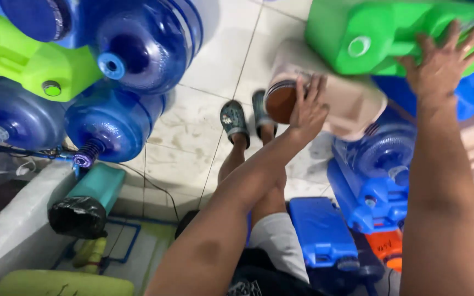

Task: Organizing various water jugs, cleaning a sink area with a cloth, and counting coins on a counter

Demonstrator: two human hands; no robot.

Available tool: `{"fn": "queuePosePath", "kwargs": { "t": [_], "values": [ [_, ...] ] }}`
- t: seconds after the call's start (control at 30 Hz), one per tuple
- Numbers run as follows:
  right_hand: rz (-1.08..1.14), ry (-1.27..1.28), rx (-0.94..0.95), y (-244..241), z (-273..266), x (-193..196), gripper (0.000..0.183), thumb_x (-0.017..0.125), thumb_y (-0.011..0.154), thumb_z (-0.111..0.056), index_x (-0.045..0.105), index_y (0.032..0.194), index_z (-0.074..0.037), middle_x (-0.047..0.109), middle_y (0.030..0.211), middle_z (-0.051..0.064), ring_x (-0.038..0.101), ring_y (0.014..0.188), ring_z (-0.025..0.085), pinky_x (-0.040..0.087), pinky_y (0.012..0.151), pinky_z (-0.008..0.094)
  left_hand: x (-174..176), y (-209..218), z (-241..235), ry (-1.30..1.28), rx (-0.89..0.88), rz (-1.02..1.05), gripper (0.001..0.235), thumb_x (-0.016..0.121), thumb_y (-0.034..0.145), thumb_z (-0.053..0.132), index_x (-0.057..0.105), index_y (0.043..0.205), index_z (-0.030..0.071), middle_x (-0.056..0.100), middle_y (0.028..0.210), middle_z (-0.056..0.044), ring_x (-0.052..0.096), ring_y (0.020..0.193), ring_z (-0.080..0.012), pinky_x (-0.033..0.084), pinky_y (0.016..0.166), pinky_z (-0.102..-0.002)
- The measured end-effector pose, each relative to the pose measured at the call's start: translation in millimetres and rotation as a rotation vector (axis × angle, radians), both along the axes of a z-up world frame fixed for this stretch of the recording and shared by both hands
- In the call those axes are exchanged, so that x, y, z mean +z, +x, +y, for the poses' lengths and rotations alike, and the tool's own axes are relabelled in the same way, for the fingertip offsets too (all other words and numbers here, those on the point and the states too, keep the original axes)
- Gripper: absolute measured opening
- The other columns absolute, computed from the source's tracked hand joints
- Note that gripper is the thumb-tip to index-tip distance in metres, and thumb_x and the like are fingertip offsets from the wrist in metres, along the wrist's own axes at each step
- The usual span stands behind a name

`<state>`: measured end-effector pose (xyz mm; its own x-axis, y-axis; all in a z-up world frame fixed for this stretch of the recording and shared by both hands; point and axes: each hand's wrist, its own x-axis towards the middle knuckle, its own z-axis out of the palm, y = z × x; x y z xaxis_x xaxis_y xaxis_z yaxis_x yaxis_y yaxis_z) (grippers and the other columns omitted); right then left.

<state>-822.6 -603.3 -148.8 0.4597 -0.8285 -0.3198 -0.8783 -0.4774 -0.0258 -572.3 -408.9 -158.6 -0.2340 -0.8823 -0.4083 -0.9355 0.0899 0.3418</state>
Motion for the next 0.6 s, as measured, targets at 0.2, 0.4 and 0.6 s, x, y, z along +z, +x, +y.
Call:
{"fn": "queuePosePath", "kwargs": {
  "t": [0.2,0.4,0.6],
  "values": [
    [0.022,-0.037,0.19,59.9,55.1,-24.4,0.052,0.076,0.112,-0.065,0.081,0.122,-0.015,0.044,0.177,0.035,0.021,0.164,0.054,-0.005,0.11,0.082,-0.8,89.2,82.1,-0.172,0.012,0.049,0.02,0.062,0.092,0.026,0.078,0.099,0.015,0.028,0.166,-0.021,0.029,0.152,-0.0495,0.017,0.116,-0.084],
    [-0.229,-0.122,0.167,216.8,101.3,-50.5,0.05,0.074,0.109,-0.066,0.081,0.123,-0.018,0.052,0.163,0.02,0.034,0.151,0.048,-0.007,0.106,0.082,2.9,145.3,115.5,-0.169,0.189,-0.149,0.024,0.057,0.096,0.03,0.078,0.099,0.02,0.036,0.163,-0.022,0.028,0.152,-0.0454,0.024,0.107,-0.089],
    [-0.429,-0.12,0.003,340.0,124.9,-41.6,0.045,0.09,0.094,-0.048,0.079,0.123,-0.016,0.045,0.149,0.016,0.029,0.143,0.04,-0.006,0.103,0.084,-21.1,161.0,124.1,-0.213,0.256,-0.269,0.009,0.059,0.096,0.02,0.062,0.089,0.014,0.036,0.163,-0.023,0.029,0.153,-0.0393,0.027,0.102,-0.091]
  ]
}}
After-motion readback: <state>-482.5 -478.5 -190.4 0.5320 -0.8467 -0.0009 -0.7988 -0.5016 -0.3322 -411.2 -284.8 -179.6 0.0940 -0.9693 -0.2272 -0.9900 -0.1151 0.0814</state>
